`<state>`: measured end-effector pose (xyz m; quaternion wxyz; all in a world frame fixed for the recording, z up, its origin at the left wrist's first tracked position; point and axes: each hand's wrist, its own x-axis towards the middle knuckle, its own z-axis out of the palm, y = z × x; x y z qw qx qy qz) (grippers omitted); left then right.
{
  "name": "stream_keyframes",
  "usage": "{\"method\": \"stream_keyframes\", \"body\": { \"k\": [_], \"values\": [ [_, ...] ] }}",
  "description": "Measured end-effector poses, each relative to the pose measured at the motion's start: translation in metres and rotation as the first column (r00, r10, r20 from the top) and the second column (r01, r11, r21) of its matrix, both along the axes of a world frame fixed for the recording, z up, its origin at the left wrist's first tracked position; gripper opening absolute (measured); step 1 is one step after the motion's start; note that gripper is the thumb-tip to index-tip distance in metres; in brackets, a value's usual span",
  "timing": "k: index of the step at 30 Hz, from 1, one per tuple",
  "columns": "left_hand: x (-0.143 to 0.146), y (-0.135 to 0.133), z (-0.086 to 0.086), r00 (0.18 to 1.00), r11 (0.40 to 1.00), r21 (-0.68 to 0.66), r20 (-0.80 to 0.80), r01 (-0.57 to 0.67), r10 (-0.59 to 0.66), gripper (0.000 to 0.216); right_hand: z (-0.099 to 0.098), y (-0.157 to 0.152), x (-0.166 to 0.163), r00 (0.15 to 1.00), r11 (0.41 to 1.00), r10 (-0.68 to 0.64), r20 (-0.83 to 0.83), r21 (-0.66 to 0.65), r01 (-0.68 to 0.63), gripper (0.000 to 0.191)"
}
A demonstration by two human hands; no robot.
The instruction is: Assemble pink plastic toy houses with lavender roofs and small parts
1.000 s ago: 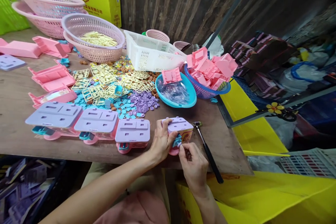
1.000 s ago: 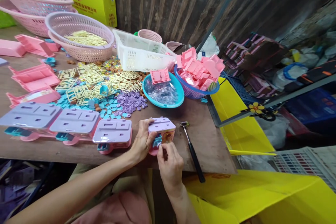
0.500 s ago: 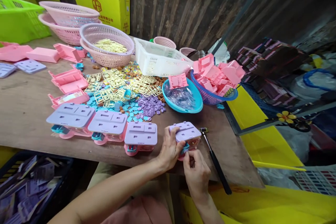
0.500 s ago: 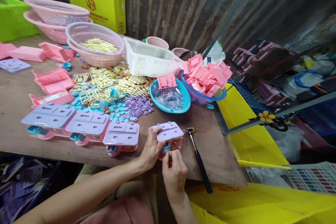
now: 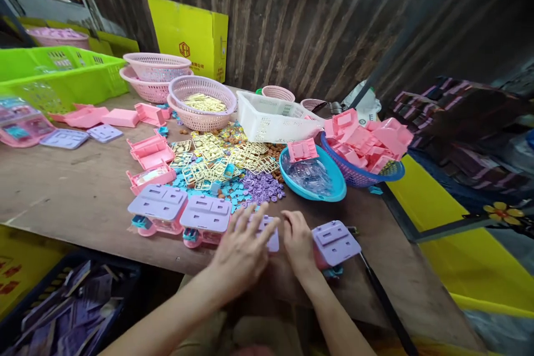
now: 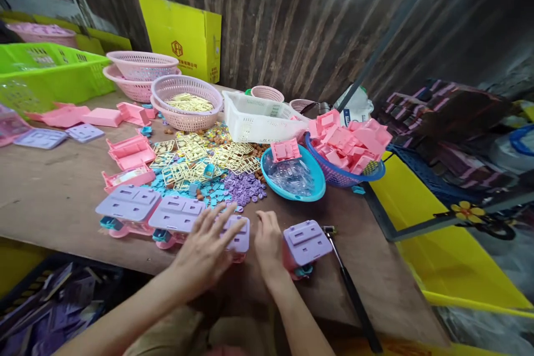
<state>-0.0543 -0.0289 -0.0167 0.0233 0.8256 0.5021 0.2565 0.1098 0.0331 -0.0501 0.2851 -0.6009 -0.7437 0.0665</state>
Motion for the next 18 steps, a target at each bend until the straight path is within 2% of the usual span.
{"method": "stream_keyframes", "body": {
  "k": [2, 4, 8, 11, 14, 18],
  "values": [
    [-0.024, 0.009, 0.003, 0.989, 0.994, -0.093, -0.140, -0.057, 0.044, 0.053, -0.007, 0.033, -0.018, 0.998, 0.996, -0.055, 0.023, -0.061, 0.057, 0.027],
    [-0.033, 0.012, 0.000, 0.975, 0.985, -0.165, -0.223, -0.040, 0.003, 0.061, -0.013, 0.057, -0.030, 0.994, 0.990, -0.095, 0.059, -0.096, 0.100, 0.029],
    [-0.021, -0.003, -0.012, 0.975, 0.971, -0.229, -0.222, -0.063, 0.011, 0.066, -0.022, 0.073, -0.034, 0.983, 0.979, -0.109, 0.148, -0.156, 0.132, 0.024],
    [-0.010, -0.016, -0.023, 0.990, 0.966, -0.236, -0.117, -0.101, 0.075, 0.069, -0.028, 0.068, -0.025, 0.977, 0.976, -0.103, 0.189, -0.171, 0.136, 0.016],
    [-0.010, -0.023, -0.035, 0.991, 0.969, -0.241, 0.104, -0.055, 0.082, 0.073, -0.033, 0.062, -0.014, 0.977, 0.978, -0.081, 0.195, -0.171, 0.115, 0.014],
    [-0.014, -0.025, -0.043, 0.890, 0.946, -0.316, 0.448, 0.066, 0.088, 0.074, -0.039, 0.055, -0.007, 0.987, 0.989, -0.031, 0.158, -0.141, 0.054, 0.021]
  ]
}}
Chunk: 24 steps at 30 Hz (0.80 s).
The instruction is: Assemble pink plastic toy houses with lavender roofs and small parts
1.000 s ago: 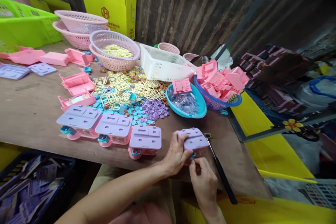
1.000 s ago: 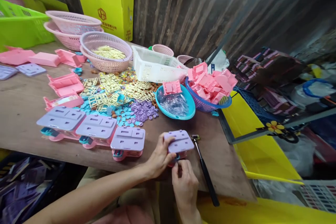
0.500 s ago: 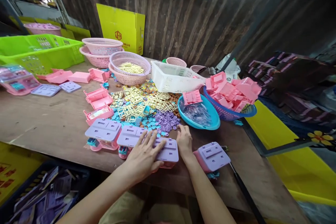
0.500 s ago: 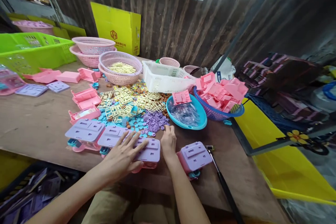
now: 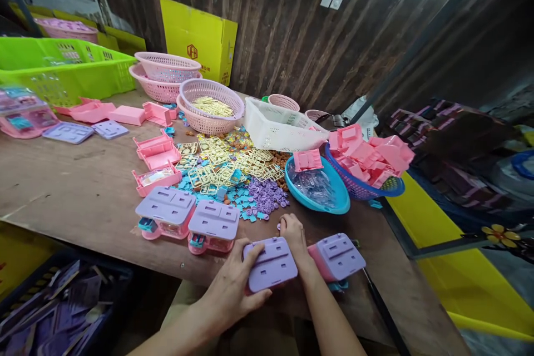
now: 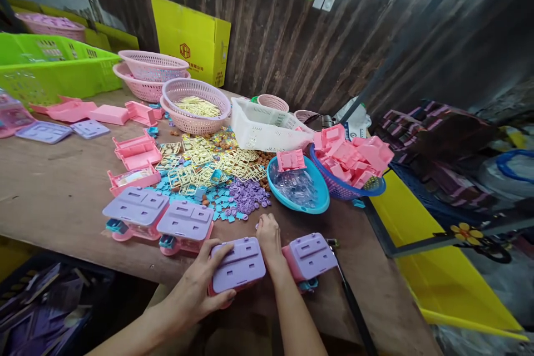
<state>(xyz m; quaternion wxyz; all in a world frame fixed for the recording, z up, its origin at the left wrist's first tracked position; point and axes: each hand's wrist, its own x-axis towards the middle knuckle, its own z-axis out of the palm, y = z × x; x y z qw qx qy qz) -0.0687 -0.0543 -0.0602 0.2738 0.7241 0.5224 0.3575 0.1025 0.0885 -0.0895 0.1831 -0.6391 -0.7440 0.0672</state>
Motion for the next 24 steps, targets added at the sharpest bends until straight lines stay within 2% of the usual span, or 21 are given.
{"method": "stream_keyframes", "body": {
  "k": [3, 9, 14, 19, 24],
  "values": [
    [0.000, 0.000, -0.003, 0.992, 0.998, -0.063, 0.125, -0.019, 0.027, 0.068, -0.001, -0.002, 0.000, 0.999, 0.999, 0.008, -0.045, 0.041, -0.006, 0.020],
    [-0.004, -0.006, -0.013, 0.980, 0.998, -0.013, 0.192, 0.063, -0.059, 0.068, 0.007, -0.012, 0.005, 0.993, 0.994, -0.024, -0.116, 0.104, 0.036, 0.022],
    [-0.010, -0.006, -0.019, 0.968, 0.993, 0.024, 0.222, 0.116, -0.119, 0.065, 0.008, -0.030, 0.004, 0.994, 0.998, 0.060, -0.090, 0.034, -0.057, 0.016],
    [-0.007, -0.003, -0.014, 0.959, 0.999, -0.035, 0.282, 0.038, -0.026, 0.058, 0.014, -0.031, 0.000, 0.999, 1.000, 0.008, -0.032, -0.030, -0.009, 0.012],
    [-0.001, -0.004, -0.008, 0.954, 0.996, -0.082, 0.295, -0.038, 0.061, 0.055, 0.028, -0.024, -0.003, 0.999, 0.995, -0.021, 0.049, -0.096, 0.026, 0.017]
  ]
}}
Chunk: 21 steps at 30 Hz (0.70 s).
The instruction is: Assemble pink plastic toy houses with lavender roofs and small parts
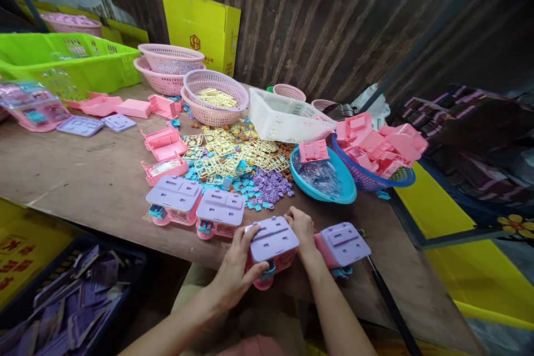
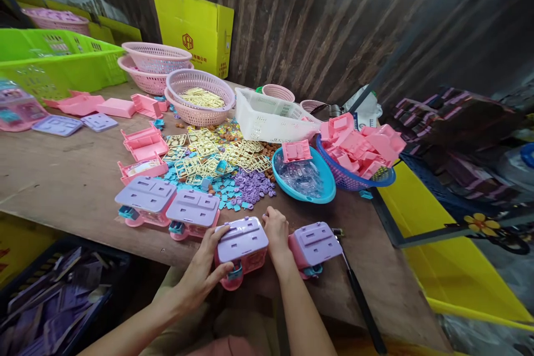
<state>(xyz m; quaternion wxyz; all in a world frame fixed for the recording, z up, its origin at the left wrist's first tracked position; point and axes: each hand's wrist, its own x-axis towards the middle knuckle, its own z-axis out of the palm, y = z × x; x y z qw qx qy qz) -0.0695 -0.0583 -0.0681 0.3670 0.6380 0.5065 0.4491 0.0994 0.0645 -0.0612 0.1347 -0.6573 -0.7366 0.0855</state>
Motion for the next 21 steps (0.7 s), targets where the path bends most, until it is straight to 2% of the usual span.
{"method": "stream_keyframes", "body": {
  "k": [6, 9, 12, 15, 16, 18, 20, 21],
  "values": [
    [0.006, 0.000, 0.004, 0.998, 0.998, 0.003, -0.013, -0.061, 0.061, 0.054, 0.007, 0.006, -0.009, 0.997, 0.997, -0.009, 0.081, -0.069, 0.014, 0.016],
    [0.008, 0.001, 0.007, 0.996, 0.996, -0.002, -0.022, -0.086, 0.086, 0.054, 0.016, 0.007, -0.013, 0.994, 0.997, -0.041, 0.097, -0.063, 0.048, 0.015],
    [0.010, 0.002, 0.011, 0.994, 0.994, -0.021, -0.022, -0.111, 0.111, 0.053, 0.037, -0.006, -0.010, 0.993, 0.996, -0.086, 0.082, 0.016, 0.085, 0.010],
    [0.013, 0.004, 0.018, 0.988, 0.988, -0.038, -0.006, -0.152, 0.151, 0.050, 0.063, -0.040, -0.002, 0.997, 0.974, -0.082, -0.008, 0.210, 0.082, 0.015],
    [0.014, 0.006, 0.021, 0.987, 0.986, -0.043, 0.001, -0.162, 0.162, 0.050, 0.069, -0.054, -0.001, 0.996, 0.949, -0.015, -0.083, 0.313, 0.040, 0.017],
    [0.016, 0.008, 0.025, 0.984, 0.983, -0.057, 0.013, -0.176, 0.177, 0.049, 0.074, -0.084, 0.000, 0.964, 0.910, 0.201, -0.177, 0.397, -0.117, 0.018],
    [0.017, 0.011, 0.029, 0.983, 0.981, -0.063, 0.014, -0.183, 0.185, 0.048, 0.071, -0.106, -0.002, 0.917, 0.895, 0.333, -0.219, 0.380, -0.234, 0.019],
    [0.018, 0.012, 0.030, 0.982, 0.981, -0.063, 0.009, -0.186, 0.187, 0.047, 0.067, -0.114, -0.003, 0.906, 0.896, 0.355, -0.231, 0.360, -0.259, 0.019]
  ]
}}
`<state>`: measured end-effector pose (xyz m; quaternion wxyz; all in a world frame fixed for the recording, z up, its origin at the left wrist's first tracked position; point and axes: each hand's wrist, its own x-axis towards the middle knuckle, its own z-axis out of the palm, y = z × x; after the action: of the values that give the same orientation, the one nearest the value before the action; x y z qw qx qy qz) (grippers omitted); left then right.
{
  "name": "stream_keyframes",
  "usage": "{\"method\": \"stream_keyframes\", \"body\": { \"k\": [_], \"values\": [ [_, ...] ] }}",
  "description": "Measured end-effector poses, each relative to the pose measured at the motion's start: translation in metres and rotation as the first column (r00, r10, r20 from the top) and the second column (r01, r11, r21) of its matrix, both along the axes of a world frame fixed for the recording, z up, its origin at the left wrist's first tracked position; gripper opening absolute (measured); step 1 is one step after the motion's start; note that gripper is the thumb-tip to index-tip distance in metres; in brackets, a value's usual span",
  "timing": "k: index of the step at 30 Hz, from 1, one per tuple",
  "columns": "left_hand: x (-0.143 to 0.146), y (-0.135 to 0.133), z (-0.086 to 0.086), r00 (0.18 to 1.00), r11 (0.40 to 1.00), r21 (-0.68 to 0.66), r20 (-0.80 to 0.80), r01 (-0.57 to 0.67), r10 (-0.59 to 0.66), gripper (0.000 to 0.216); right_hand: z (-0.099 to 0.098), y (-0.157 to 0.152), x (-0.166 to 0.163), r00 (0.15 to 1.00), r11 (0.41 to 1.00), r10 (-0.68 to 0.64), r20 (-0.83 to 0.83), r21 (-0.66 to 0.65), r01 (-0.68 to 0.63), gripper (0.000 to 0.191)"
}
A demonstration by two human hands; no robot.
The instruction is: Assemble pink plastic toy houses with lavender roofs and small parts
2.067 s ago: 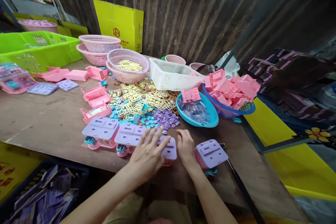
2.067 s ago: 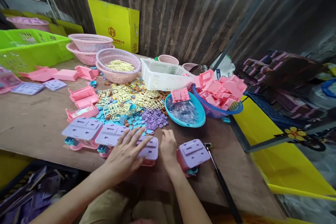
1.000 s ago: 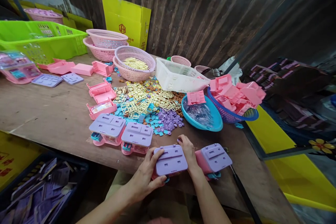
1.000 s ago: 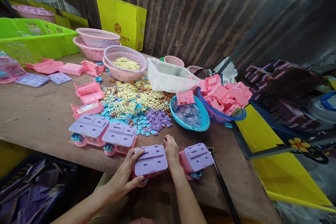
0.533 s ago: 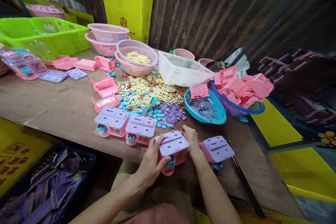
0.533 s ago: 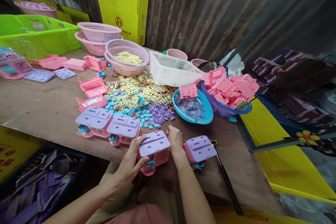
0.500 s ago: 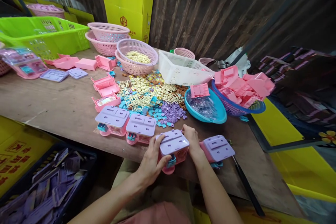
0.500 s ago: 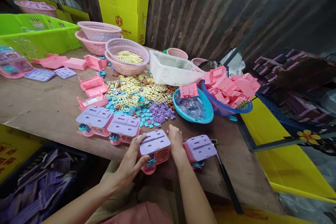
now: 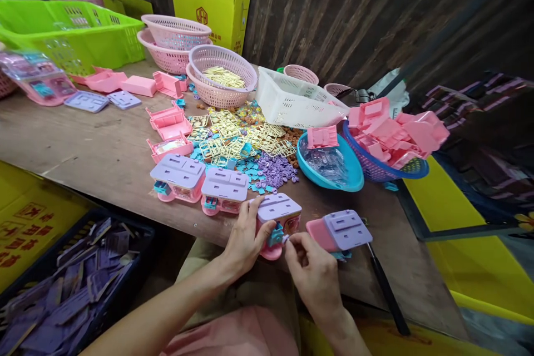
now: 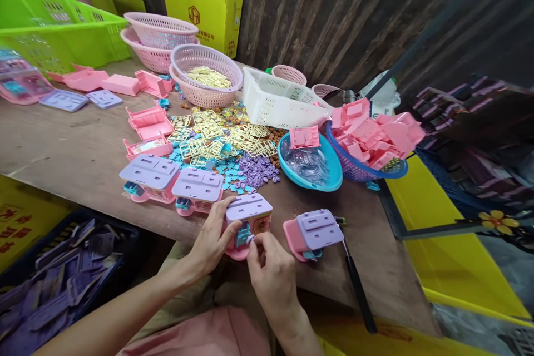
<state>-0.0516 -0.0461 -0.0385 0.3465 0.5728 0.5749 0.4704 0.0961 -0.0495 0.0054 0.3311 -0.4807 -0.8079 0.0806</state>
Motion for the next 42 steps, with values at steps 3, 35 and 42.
{"method": "stream_keyframes", "body": {
  "k": [3, 35, 42],
  "values": [
    [0.001, 0.003, 0.001, 1.000, 1.000, -0.003, -0.025, 0.000, 0.000, 0.046, -0.012, -0.008, -0.004, 1.000, 0.999, -0.003, -0.012, -0.033, 0.002, 0.019],
    [0.030, 0.007, -0.027, 0.936, 0.939, 0.198, -0.270, 0.282, -0.225, 0.072, 0.030, 0.080, 0.053, 0.924, 0.970, 0.028, 0.381, -0.234, 0.067, 0.020],
    [-0.095, 0.024, 0.018, 0.705, 0.979, 0.164, -0.708, 0.119, 0.033, 0.056, 0.019, 0.174, -0.015, 0.555, 0.877, 0.450, 0.699, -0.464, -0.125, 0.027]
  ]
}}
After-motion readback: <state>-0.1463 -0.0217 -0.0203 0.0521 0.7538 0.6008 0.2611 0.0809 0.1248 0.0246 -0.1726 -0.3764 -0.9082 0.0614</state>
